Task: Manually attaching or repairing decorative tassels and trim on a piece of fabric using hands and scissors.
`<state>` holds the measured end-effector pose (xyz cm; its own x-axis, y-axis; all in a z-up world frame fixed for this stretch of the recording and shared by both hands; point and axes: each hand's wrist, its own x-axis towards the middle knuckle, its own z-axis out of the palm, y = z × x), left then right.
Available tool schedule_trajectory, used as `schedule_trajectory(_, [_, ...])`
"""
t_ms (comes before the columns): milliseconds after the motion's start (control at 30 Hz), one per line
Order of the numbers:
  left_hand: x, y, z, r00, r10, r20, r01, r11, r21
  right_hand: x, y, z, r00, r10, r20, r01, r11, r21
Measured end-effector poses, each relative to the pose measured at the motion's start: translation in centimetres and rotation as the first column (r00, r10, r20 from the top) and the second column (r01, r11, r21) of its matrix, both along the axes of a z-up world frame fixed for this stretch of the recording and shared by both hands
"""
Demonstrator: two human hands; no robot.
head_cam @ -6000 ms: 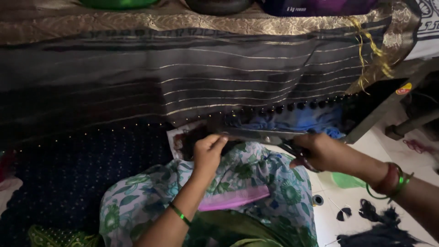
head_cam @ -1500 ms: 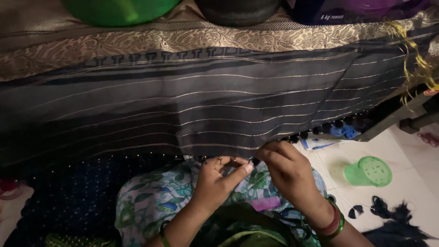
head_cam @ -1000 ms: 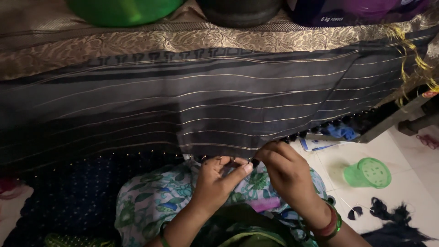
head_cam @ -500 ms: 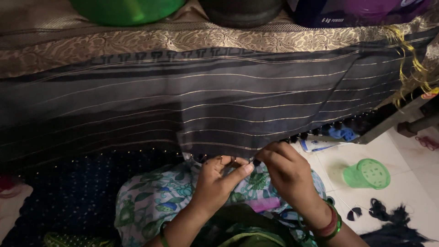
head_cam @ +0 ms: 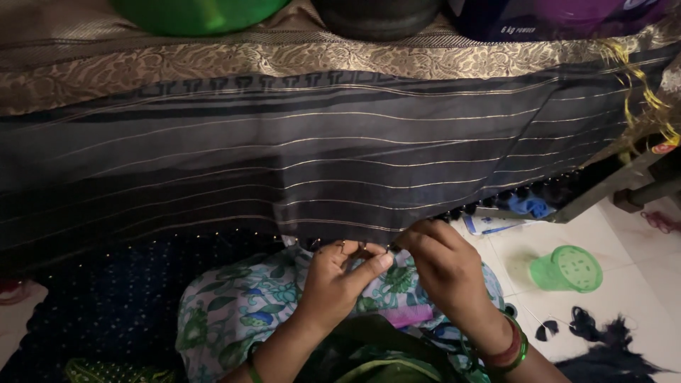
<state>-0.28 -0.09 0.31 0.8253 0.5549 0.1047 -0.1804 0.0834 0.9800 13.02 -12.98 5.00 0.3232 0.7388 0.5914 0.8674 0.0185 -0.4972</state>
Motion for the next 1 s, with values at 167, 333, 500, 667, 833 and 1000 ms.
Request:
schedule_trajectory(167, [-0.04, -0.05, 0.35, 0.999, 0.000, -0.041, 0.001, 1.000, 0.005, -0.06, -0.07, 0.08, 1.000, -0.004, 0.022, 0.004, 1.000, -0.003])
schedule_trajectory(333, [-0.02, -0.05, 0.28, 0.999, 0.005, -0.046, -0.004, 1.000, 0.018, -0.29, -0.11, -0.06, 1.000, -0.012, -0.011, 0.012, 1.000, -0.006])
schedule_trajectory(500, [0.01, -0.10, 0.13, 1.000, 0.016, -0.014, -0.016, 0.999, 0.028, -0.11, -0.09, -0.54, 0.999, -0.020, -0.025, 0.020, 1.000, 0.004])
schedule_trajectory(667, [-0.09, -0.13, 0.04, 0.999, 0.002, -0.043, -0.002, 1.000, 0.008, -0.19, -0.15, -0.39, 1.000, -0.017, 0.026, 0.017, 1.000, 0.015])
schedule_trajectory(833, [-0.02, -0.08, 0.01, 1.000, 0.008, 0.027, -0.009, 0.999, 0.034, 0.02, -0.14, -0.48, 0.999, -0.015, 0.031, 0.014, 1.000, 0.017])
schedule_trajectory(1000, [0.06, -0.12, -0.56, 1.000, -0.010, 0.017, 0.010, 1.000, -0.001, -0.01, -0.29, -0.63, 0.998, -0.056, 0.017, 0.056, 0.998, -0.020])
